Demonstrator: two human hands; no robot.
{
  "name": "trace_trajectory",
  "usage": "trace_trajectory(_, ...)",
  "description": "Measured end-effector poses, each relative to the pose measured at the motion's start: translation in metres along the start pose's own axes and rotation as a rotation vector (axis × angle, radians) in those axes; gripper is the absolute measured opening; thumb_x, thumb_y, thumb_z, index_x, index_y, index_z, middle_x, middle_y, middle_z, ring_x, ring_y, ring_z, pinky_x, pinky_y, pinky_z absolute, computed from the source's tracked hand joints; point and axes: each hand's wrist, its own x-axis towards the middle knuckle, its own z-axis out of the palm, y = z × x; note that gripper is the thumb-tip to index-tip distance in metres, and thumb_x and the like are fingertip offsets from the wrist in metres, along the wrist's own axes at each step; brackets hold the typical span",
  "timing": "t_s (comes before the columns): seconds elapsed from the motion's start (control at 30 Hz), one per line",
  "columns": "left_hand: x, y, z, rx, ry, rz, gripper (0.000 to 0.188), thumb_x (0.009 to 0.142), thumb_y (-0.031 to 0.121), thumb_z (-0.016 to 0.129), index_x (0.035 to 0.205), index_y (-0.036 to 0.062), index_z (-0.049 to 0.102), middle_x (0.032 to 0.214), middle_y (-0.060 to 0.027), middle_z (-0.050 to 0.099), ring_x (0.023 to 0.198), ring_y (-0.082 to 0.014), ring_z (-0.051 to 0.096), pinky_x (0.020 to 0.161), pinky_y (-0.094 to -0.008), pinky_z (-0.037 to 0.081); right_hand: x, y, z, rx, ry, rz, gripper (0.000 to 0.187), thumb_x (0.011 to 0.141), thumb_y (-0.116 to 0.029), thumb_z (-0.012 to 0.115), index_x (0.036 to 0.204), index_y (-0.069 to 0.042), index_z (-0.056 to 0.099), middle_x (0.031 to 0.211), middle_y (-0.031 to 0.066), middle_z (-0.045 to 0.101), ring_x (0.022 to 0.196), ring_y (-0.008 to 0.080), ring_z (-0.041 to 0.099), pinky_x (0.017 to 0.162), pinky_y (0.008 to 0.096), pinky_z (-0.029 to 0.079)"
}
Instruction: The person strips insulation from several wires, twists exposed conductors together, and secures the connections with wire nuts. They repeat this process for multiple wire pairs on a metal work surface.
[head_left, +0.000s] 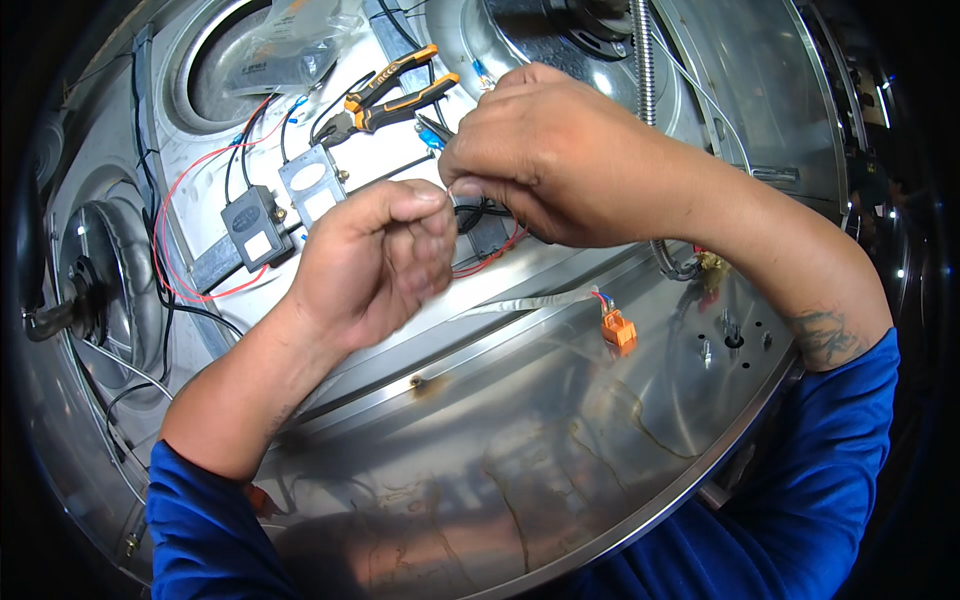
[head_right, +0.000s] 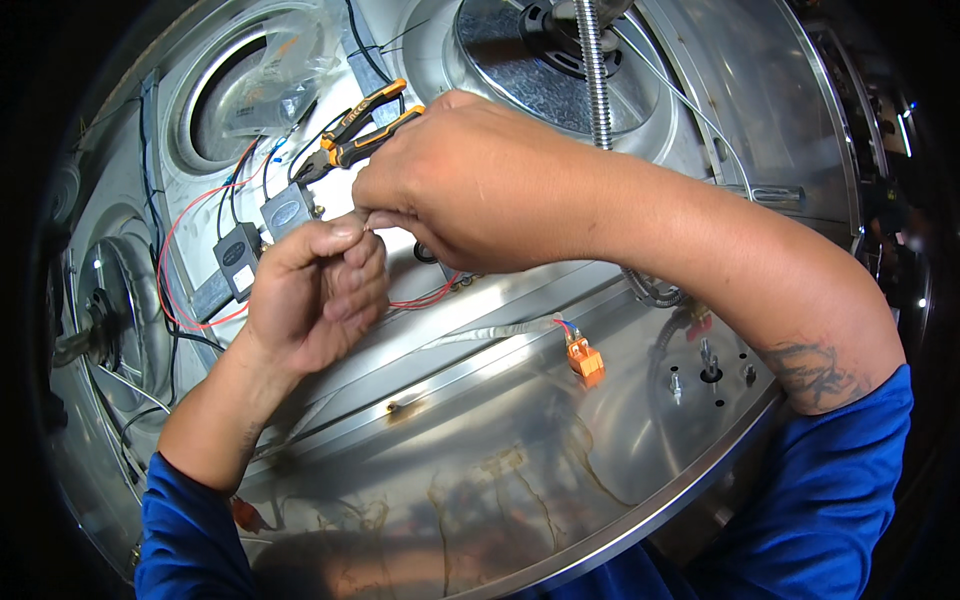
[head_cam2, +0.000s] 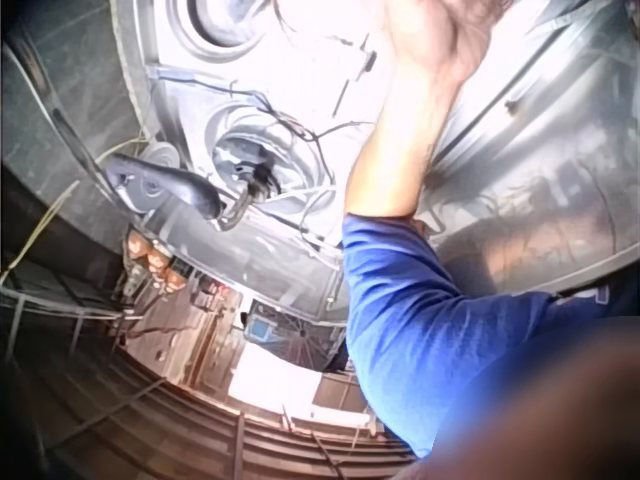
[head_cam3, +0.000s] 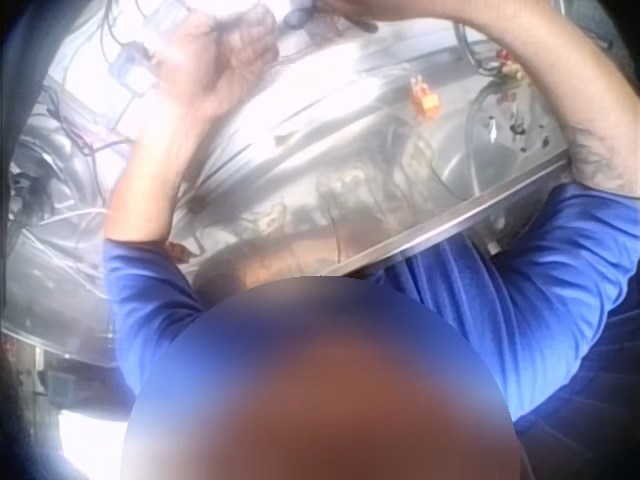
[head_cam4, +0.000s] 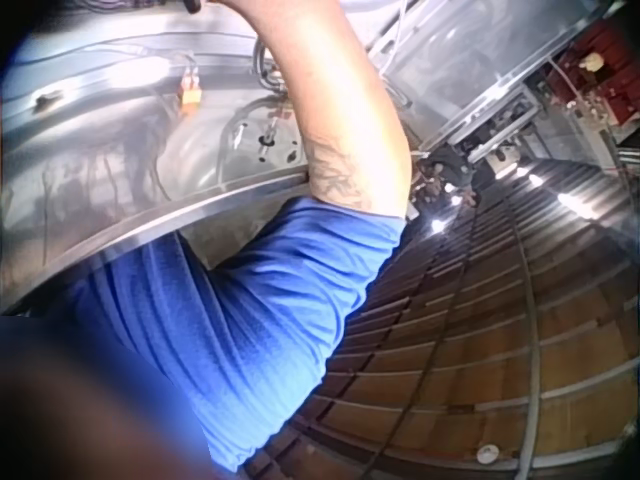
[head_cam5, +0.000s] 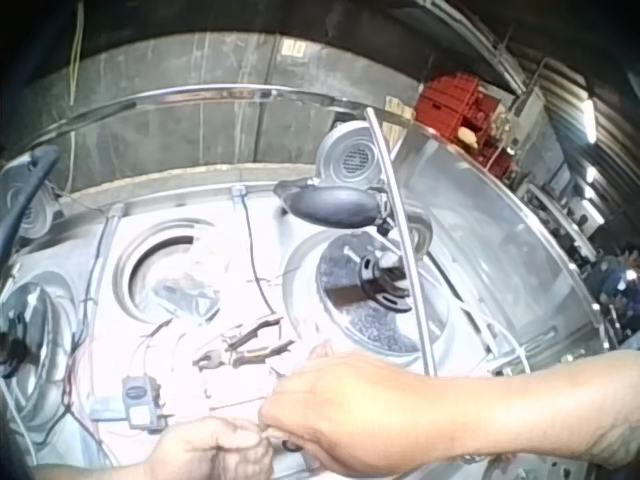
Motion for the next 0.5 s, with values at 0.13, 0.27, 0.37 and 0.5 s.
trace_trajectory(0.13, -0.01, 0.012, -0.012, 0.426, 0.115, 0.143, 0.017, 0.09, 0.018, 0.069, 0.096, 0.002, 0.066, 0.078, -0.0049, 0.061, 0.058, -0.0118, 0.052, 0.055, -0.0243, 0.043, 0.001, 0.001, -0.007, 0.343, -0.133, 0.245, 0.024, 0.101, -0.025, 0.064, 0.098, -0.002, 0.066, 0.077, 0.0048, 0.065, 0.072, 0.0131, 0.061, 0.07, 0.0306, 0.049)
trace_trajectory(0.27, -0.013, 0.021, -0.01, 1.549, 0.12, 0.944, 0.031, 0.078, 0.004, 0.081, 0.106, 0.0046, 0.07, 0.085, -0.0077, 0.064, 0.066, -0.0148, 0.061, 0.058, -0.0291, 0.05, 0.0, -0.001, -0.018, 0.778, -0.344, 0.626, 0.027, 0.104, -0.027, 0.06, 0.097, -0.002, 0.067, 0.076, 0.0003, 0.063, 0.073, 0.0085, 0.056, 0.069, 0.0276, 0.048)
trace_trajectory(0.37, -0.001, 0.029, -0.003, 1.846, -0.053, 1.223, 0.029, 0.076, 0.005, 0.083, 0.102, 0.0056, 0.07, 0.087, -0.009, 0.066, 0.069, -0.0203, 0.064, 0.058, -0.0323, 0.051, 0.005, -0.003, -0.015, 0.911, -0.372, 0.651, 0.028, 0.105, -0.027, 0.059, 0.098, -0.002, 0.068, 0.076, -0.0016, 0.061, 0.073, 0.0068, 0.055, 0.067, 0.0263, 0.047)
trace_trajectory(0.5, 0.002, 0.034, 0.003, 1.935, -0.107, 1.304, 0.021, 0.08, 0.009, 0.08, 0.097, 0.0047, 0.069, 0.086, -0.0102, 0.065, 0.069, -0.0245, 0.064, 0.059, -0.035, 0.052, 0.005, -0.002, -0.016, 0.962, -0.376, 0.681, 0.026, 0.105, -0.026, 0.059, 0.098, -0.002, 0.068, 0.076, -0.002, 0.061, 0.073, 0.0064, 0.056, 0.067, 0.0256, 0.047)
